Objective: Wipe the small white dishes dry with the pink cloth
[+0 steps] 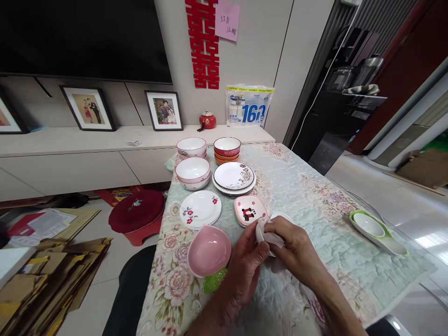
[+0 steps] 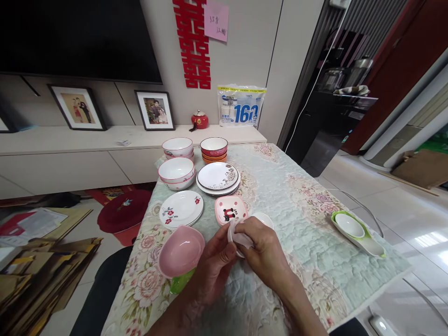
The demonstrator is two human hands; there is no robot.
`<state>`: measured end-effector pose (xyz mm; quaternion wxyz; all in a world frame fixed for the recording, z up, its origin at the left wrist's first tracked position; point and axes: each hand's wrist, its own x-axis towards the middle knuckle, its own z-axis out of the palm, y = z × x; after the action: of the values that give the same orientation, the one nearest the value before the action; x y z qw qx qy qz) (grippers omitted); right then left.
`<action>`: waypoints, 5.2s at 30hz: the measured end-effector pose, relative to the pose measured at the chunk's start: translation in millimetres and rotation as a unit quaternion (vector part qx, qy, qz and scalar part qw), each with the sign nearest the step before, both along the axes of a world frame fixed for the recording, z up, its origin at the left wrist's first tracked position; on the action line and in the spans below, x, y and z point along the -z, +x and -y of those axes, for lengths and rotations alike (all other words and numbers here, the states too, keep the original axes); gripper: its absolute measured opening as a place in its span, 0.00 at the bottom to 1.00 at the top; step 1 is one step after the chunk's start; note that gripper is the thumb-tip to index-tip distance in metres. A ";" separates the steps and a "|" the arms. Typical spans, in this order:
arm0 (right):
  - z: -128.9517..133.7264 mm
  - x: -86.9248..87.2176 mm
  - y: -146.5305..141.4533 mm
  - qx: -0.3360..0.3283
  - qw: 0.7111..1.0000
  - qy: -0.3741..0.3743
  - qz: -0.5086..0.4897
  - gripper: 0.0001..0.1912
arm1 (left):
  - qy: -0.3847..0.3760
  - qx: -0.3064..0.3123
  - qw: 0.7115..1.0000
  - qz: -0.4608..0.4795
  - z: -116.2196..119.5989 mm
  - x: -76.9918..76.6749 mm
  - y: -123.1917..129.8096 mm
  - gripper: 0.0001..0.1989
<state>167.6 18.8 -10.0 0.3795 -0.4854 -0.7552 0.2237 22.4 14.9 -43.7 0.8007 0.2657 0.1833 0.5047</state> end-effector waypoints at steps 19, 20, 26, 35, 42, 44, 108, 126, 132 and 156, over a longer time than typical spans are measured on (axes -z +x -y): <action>9.0 -1.4 5.9 0.015 0.982 0.044 0.184 0.09 | 0.000 0.032 0.999 -0.024 -0.8 5.4 -3.2 0.22; 8.6 -0.7 4.6 0.025 0.981 0.026 0.193 0.09 | 0.020 0.009 0.999 -0.036 -0.6 6.6 -3.1 0.24; 8.2 -11.6 7.6 -0.034 0.986 -0.088 0.139 0.10 | 0.146 -0.034 0.977 -0.152 1.9 15.7 -5.6 0.34; 5.9 -7.7 14.0 -0.036 0.939 -0.265 -0.218 0.11 | 0.179 -0.031 0.970 -0.163 2.3 13.6 -4.9 0.34; 3.0 -12.8 15.0 -0.106 0.971 -0.178 -0.115 0.07 | 0.095 -0.010 0.995 -0.037 -3.1 16.6 -7.2 0.33; 4.2 -16.8 18.7 -0.122 0.979 -0.157 -0.055 0.08 | 0.071 -0.008 0.997 -0.033 -3.0 16.5 -6.8 0.32; -2.0 7.4 28.2 0.120 0.991 -0.016 -0.055 0.09 | 0.039 -0.049 0.984 -0.168 -3.9 12.2 -0.1 0.17; 1.9 13.8 -5.2 0.120 0.987 0.107 0.017 0.08 | 0.065 -0.088 0.950 -0.291 0.2 10.4 1.1 0.07; -6.6 22.1 8.0 0.180 0.979 0.090 -0.008 0.07 | 0.062 -0.078 0.943 -0.317 -0.2 10.0 0.4 0.08; -1.9 17.8 10.0 0.055 0.851 -0.284 -0.438 0.19 | 0.037 -0.084 0.977 -0.195 -0.5 17.7 2.0 0.18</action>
<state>177.5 20.7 -27.8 0.5284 -0.4641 -0.3861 0.5970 24.4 15.5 -61.4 0.6940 0.3722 0.3386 0.5150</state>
